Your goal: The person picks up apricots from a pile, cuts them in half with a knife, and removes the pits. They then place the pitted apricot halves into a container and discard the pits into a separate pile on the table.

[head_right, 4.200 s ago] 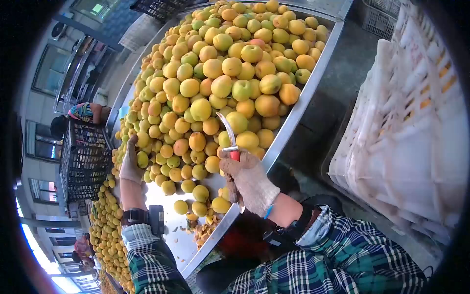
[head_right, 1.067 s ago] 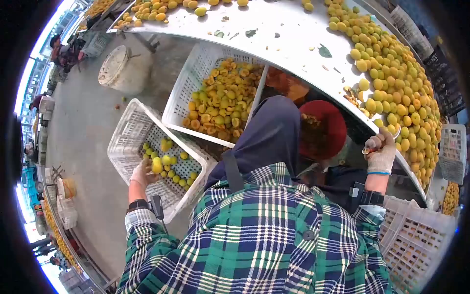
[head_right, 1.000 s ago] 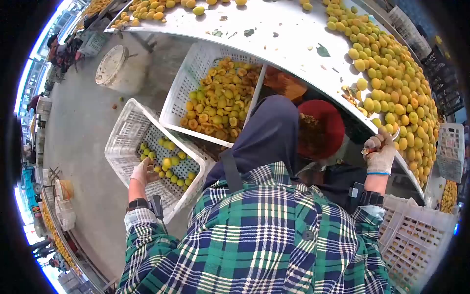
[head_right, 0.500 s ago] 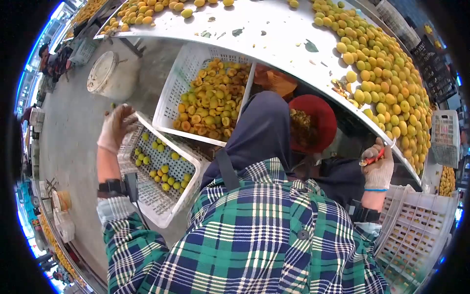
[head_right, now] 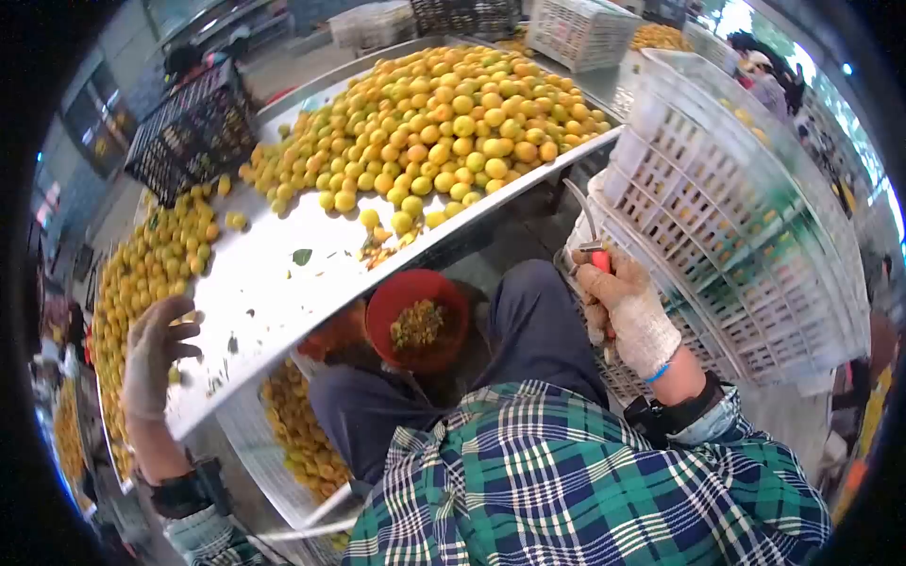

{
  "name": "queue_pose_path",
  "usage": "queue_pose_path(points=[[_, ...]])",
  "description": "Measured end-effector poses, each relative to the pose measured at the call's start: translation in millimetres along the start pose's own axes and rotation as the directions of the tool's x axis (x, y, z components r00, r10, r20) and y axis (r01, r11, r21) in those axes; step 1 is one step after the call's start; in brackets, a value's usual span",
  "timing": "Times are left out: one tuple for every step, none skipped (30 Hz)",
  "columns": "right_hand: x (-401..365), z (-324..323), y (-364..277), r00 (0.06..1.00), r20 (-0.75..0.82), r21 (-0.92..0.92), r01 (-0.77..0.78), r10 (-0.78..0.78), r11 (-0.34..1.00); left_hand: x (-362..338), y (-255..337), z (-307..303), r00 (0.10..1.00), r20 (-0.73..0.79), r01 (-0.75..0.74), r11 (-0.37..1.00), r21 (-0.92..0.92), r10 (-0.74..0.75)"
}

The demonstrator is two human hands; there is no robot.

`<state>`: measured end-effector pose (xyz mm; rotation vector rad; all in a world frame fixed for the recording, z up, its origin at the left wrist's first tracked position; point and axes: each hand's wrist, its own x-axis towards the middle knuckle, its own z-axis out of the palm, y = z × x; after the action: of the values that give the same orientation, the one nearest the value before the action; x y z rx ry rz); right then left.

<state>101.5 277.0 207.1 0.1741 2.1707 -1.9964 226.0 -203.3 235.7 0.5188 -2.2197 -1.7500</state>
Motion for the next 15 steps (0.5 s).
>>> queue_pose_path(points=[[-1,1,-8,1.000,-0.009,0.069,0.005,-0.004,0.998,18,0,17,1.000,0.018,-0.012,1.000,-0.008,0.012],[-2,4,-17,1.000,-0.013,0.139,0.004,-0.002,0.990,28,4,40,0.999,0.034,-0.038,0.999,-0.036,0.039],[3,7,-24,1.000,-0.011,0.207,0.008,-0.005,0.978,44,-7,57,0.997,0.060,-0.034,0.996,-0.078,0.039],[10,7,-25,0.994,0.063,0.198,0.076,-0.090,0.977,57,-16,77,0.997,0.070,-0.005,0.993,-0.119,0.013],[17,11,-27,0.977,0.107,0.183,0.160,-0.182,0.970,71,-29,94,0.993,0.114,0.024,0.986,-0.167,-0.005],[29,19,-29,0.948,0.153,0.168,0.254,-0.279,0.953,91,-57,108,0.985,0.172,0.073,0.970,-0.232,-0.033],[41,28,-32,0.906,0.198,0.153,0.348,-0.373,0.925,100,-70,127,0.978,0.194,0.131,0.958,-0.255,-0.082],[55,40,-37,0.925,0.185,0.282,0.273,-0.332,0.920,111,-89,146,0.973,0.171,0.199,0.943,-0.269,-0.156],[70,54,-43,0.940,0.181,0.404,0.196,-0.288,0.894,112,-96,163,0.970,0.178,0.213,0.927,-0.308,-0.164],[89,67,-39,0.921,0.178,0.435,0.244,-0.348,0.867,117,-108,178,0.968,0.162,0.235,0.925,-0.299,-0.194],[113,82,-36,0.936,0.099,0.459,0.258,-0.338,0.850,121,-118,190,0.963,0.144,0.260,0.920,-0.293,-0.226],[134,91,-30,0.926,0.115,0.516,0.253,-0.359,0.818,120,-114,199,0.961,0.140,0.268,0.923,-0.277,-0.237],[156,104,-24,0.963,0.074,0.568,0.173,-0.259,0.805,122,-115,208,0.960,0.133,0.275,0.926,-0.257,-0.248],[183,114,-13,0.983,0.087,0.640,0.068,-0.160,0.766,126,-118,214,0.968,0.148,0.233,0.940,-0.249,-0.200],[204,120,-1,0.992,0.109,0.705,-0.033,-0.061,0.709,131,-117,221,0.974,0.138,0.204,0.957,-0.208,-0.177]])
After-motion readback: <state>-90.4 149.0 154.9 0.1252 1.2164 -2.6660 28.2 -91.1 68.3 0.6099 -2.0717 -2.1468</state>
